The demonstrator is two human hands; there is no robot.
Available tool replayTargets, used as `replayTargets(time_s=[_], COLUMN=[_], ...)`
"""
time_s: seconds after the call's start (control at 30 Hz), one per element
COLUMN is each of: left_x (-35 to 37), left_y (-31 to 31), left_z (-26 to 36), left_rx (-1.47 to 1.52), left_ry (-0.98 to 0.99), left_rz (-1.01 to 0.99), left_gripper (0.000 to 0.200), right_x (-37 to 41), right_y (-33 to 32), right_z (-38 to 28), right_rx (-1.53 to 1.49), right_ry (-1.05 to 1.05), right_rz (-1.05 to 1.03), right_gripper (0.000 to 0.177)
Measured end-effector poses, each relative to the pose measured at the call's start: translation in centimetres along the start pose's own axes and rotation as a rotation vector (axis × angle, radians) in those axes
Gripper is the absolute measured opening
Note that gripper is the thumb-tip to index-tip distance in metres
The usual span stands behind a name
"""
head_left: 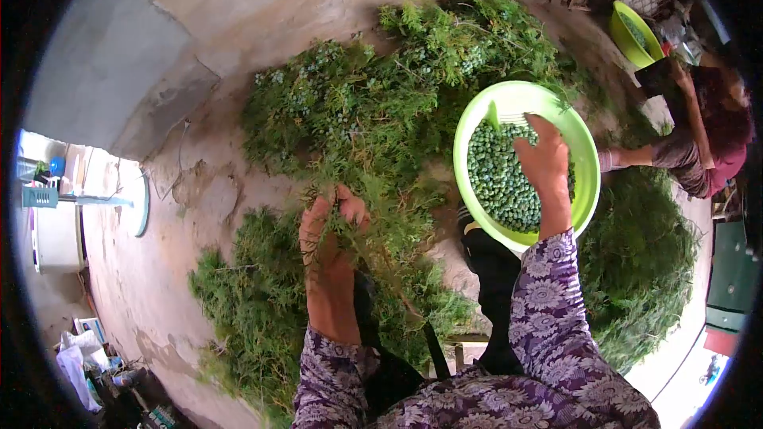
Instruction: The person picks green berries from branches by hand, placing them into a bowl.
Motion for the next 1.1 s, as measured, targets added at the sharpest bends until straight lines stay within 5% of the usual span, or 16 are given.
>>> replayTargets(time_s=[0.07, 0.13, 0.4, 0.47, 0.5, 0.63, 0.73, 0.8, 0.97, 1.07, 1.1], left_x=[-0.8, -0.6, -0.8, 0.4, 1.0, 0.7, 0.5, 0.5, 0.4, 0.4, 0.5], left_y=[0.5, 0.0, 1.5, 2.9, 5.1, 4.4, 3.6, 3.3, 5.3, 5.5, 5.4], left_z=[-0.2, 0.0, -0.6, -0.8, -0.5, -1.2, -0.9, -0.9, -0.3, 1.1, 1.4], left_rx=[-0.06, -0.011, 0.107, -0.322, -0.382, -0.498, -0.548, -0.553, -0.826, -0.849, -0.782], left_ry=[0.018, -0.018, 0.009, 0.309, 0.26, 0.39, 0.391, 0.327, 0.488, 0.547, 0.546], left_rz=[-0.355, -0.329, -0.467, 0.224, 0.092, 0.214, 0.241, 0.161, 0.317, 0.312, 0.33], left_gripper=[0.031, 0.031, 0.022, 0.016, 0.011, 0.009, 0.01, 0.016, 0.025, 0.027, 0.027], right_x=[0.1, 0.8, 4.9, 6.1, 6.5, 6.7, 6.8, 7.6, 7.0, 5.7, 5.9], right_y=[0.0, 0.4, 0.7, 0.1, 0.3, 0.2, -1.5, -1.9, -0.3, 0.0, 0.9], right_z=[-1.7, -4.0, -10.4, -11.5, -11.7, -11.9, -12.6, -13.2, -12.0, -10.7, -10.0], right_rx=[-0.23, -0.42, -0.737, -1.108, -1.135, -1.036, -0.875, -1.107, -0.675, -0.701, -0.723], right_ry=[-0.029, -0.004, -0.307, -0.128, -0.138, -0.393, -0.359, -0.112, -0.227, 0.012, 0.047], right_rz=[-0.13, -0.459, -1.115, -1.292, -1.308, -1.168, -1.305, -1.326, -0.977, -0.965, -0.76], right_gripper=[0.038, 0.034, 0.045, 0.058, 0.064, 0.06, 0.058, 0.052, 0.038, 0.041, 0.041])
Point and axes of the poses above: each hand's wrist, its own x-axis away from the middle knuckle, its own y-axis out of the palm, z = x × y, the point moved 2 cm from there along -x, towards the middle knuckle, and after that the axes turned 7 degrees about x, right-handed, at the moved point
